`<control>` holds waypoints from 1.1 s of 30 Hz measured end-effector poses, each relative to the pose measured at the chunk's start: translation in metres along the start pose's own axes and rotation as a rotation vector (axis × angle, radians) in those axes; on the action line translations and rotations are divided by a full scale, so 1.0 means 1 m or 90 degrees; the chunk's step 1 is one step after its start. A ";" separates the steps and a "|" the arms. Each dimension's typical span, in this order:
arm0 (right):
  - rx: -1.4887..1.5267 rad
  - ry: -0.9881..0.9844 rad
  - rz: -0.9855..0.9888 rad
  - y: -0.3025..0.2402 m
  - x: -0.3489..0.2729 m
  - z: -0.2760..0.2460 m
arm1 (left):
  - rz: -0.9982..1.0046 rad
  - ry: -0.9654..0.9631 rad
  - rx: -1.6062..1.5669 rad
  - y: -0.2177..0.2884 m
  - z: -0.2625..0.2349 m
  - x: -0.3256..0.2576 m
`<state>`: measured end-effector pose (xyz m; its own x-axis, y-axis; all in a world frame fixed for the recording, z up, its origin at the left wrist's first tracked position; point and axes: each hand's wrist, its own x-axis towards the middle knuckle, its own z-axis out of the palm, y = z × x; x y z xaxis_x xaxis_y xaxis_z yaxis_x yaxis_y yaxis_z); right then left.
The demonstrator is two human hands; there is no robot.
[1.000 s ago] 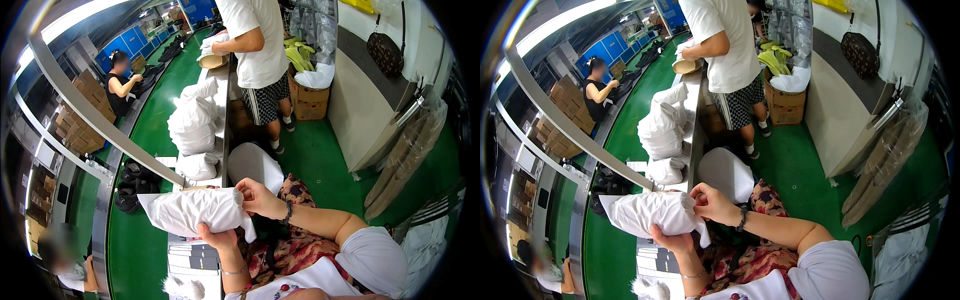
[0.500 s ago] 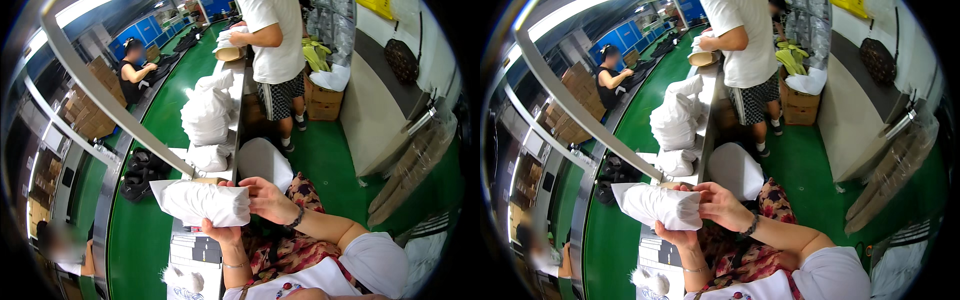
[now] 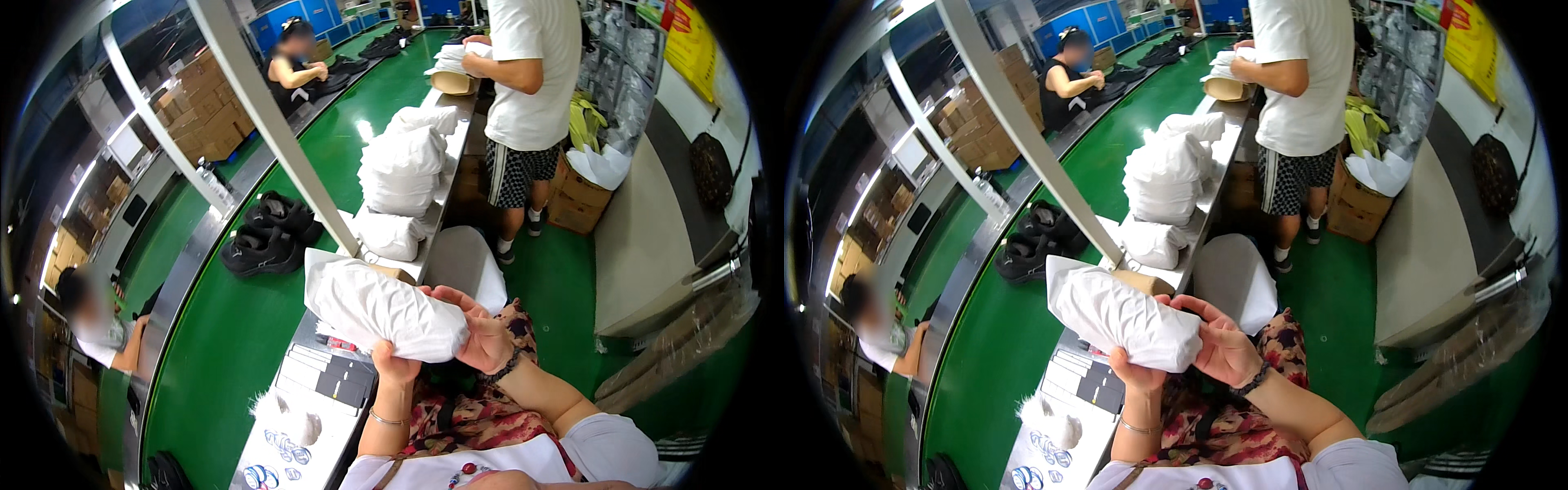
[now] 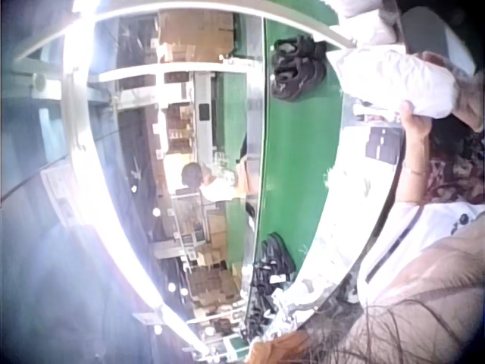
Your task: The person takes cardboard shoe inserts and wraps them in white protective paper before stacking the wrapped components on a table.
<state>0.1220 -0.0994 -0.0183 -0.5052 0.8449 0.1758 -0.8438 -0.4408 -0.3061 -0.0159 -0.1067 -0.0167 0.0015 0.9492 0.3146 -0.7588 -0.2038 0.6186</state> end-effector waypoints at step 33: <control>-1.285 -0.278 -0.519 -0.046 0.000 -0.009 | -0.141 0.266 0.154 0.021 -0.048 0.019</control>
<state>0.1627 -0.0763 -0.0128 -0.4856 0.4018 0.7764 0.2754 0.9132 -0.3003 -0.0627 -0.0812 -0.0324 -0.1516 0.9805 -0.1254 -0.5978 0.0100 0.8016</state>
